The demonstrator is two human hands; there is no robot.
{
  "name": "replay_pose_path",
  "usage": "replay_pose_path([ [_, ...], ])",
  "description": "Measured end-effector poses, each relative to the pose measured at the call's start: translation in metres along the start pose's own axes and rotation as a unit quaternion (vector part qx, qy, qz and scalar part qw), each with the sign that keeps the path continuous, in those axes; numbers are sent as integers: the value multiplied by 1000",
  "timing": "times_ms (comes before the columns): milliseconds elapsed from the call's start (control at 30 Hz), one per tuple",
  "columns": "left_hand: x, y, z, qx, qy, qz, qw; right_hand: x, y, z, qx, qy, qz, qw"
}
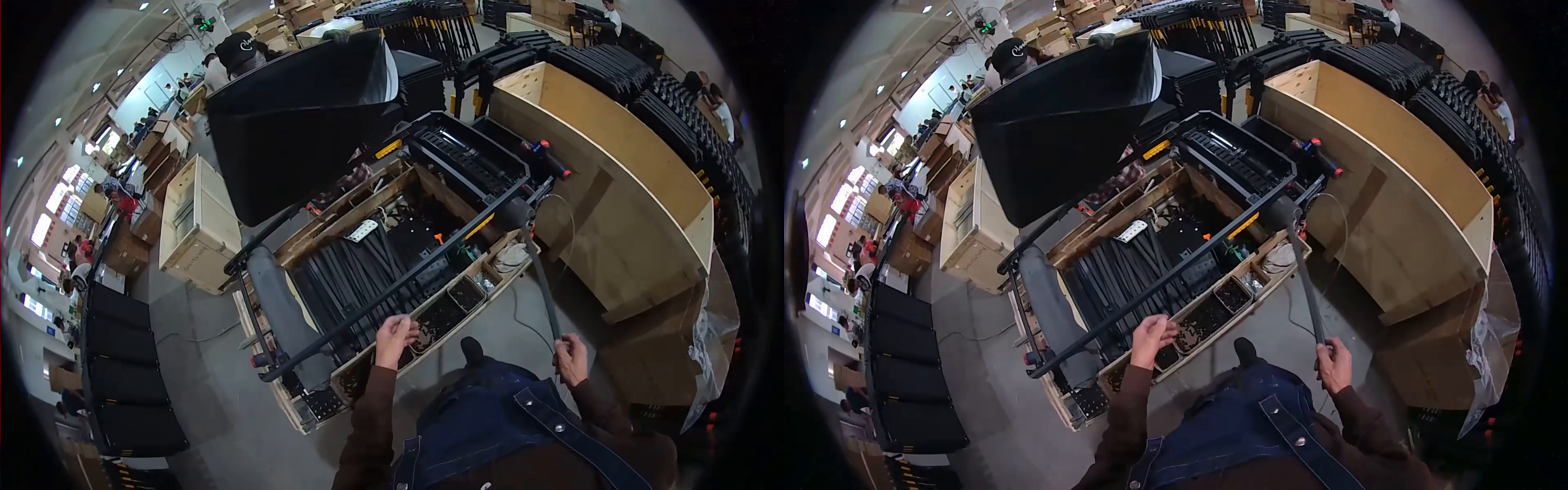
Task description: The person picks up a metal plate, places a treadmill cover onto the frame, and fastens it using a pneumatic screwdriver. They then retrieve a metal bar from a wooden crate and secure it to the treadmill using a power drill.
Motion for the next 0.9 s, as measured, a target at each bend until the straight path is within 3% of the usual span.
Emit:
replay_pose_path([
  [133,93,-25,-21,19,-187,-49,981,-77,2,18,-16,136,-63,989],
  [200,136,-40,-21,30,-240,-89,966,-112,-5,12,-62,135,-85,985],
  [267,184,-49,-13,78,-361,-95,925,-147,-24,5,-179,148,-69,970],
  [300,203,-54,-7,99,-393,-91,910,-167,-24,2,-189,149,-65,968],
  [367,224,-53,-5,145,-436,-105,882,-211,-43,3,-297,180,4,938],
  [467,224,-41,-25,199,-392,-232,868,-245,-75,-15,-369,135,6,920],
  [500,222,-40,-34,200,-315,-355,857,-260,-92,-19,-384,133,-8,914],
  [567,185,-29,-66,142,-203,-433,867,-280,-129,-34,-409,136,-22,902],
  [700,132,-20,-109,191,-187,-444,855,-289,-225,-105,-413,173,-14,894],
  [767,102,-13,-137,162,-150,-541,811,-299,-255,-126,-402,153,12,903],
  [833,92,-12,-149,173,-114,-539,816,-295,-280,-152,-400,161,11,902],
  [900,104,-12,-154,233,-244,-516,787,-309,-291,-162,-391,189,36,900],
])
Point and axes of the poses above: each hand's wrist, its own z-axis away from the middle knuckle, its own y-axis out of the back of the hand, x = y × z, the point moved 8 cm from there along -z, towards the middle knuckle, and after that the axes turned 10 degrees about -y, right-handed, at the moved point
